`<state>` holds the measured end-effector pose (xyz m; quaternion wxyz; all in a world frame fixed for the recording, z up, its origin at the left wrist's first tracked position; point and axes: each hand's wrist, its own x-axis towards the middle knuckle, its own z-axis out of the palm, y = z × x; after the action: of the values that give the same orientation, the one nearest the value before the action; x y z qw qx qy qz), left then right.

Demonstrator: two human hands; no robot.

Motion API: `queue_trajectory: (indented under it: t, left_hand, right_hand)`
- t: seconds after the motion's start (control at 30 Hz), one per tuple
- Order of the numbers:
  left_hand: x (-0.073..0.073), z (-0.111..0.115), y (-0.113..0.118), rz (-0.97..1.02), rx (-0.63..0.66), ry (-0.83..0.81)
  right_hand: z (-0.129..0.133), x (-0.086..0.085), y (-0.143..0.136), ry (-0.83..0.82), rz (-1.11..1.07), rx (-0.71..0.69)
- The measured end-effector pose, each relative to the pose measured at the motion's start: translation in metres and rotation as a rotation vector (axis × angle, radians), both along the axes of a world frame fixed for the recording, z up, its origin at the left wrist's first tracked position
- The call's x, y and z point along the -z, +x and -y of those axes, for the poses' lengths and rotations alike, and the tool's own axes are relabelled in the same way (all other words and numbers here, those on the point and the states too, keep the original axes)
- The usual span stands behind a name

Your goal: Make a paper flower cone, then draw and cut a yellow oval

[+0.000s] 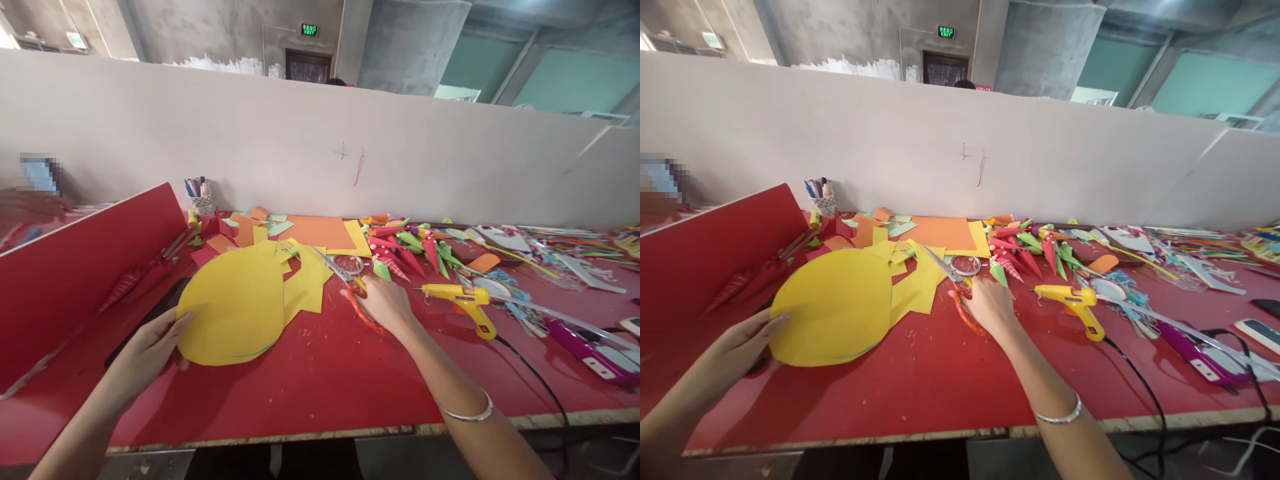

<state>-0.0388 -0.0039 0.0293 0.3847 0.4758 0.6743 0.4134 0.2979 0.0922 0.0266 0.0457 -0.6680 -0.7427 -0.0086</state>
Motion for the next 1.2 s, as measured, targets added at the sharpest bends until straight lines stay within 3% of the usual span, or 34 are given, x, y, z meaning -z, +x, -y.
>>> queue_trajectory:
  t: [0.13, 0.4, 0.6, 0.7, 0.8, 0.93, 1.07, 1.2]
  left_hand:
    - [0.007, 0.01, -0.004, 0.037, 0.006, -0.002]
    - [0.032, 0.023, 0.009, 0.101, 0.07, 0.022]
    - [0.034, 0.029, 0.01, 0.064, 0.115, 0.005]
    - [0.034, 0.029, 0.017, 0.143, 0.155, -0.05]
    - [0.032, 0.027, 0.029, 0.204, 0.191, -0.094]
    - [0.026, 0.024, 0.048, 0.236, 0.202, -0.145]
    - [0.027, 0.026, 0.056, 0.215, 0.271, -0.195]
    - [0.031, 0.036, 0.054, -0.106, 0.313, 0.033]
  right_hand:
    - [0.001, 0.0, 0.001, -0.049, 0.128, 0.049]
    - [0.008, 0.001, 0.01, -0.098, 0.225, 0.161]
    - [0.015, -0.001, 0.011, -0.134, 0.218, 0.142]
    - [0.027, -0.011, 0.007, 0.008, 0.177, 0.049]
    - [0.049, -0.018, -0.002, 0.16, 0.015, -0.198]
    - [0.079, -0.011, -0.02, 0.044, -0.242, -0.516]
    - [0.091, 0.007, -0.025, -0.055, -0.432, -0.541]
    - [0.091, 0.014, -0.013, -0.232, -0.546, -0.531]
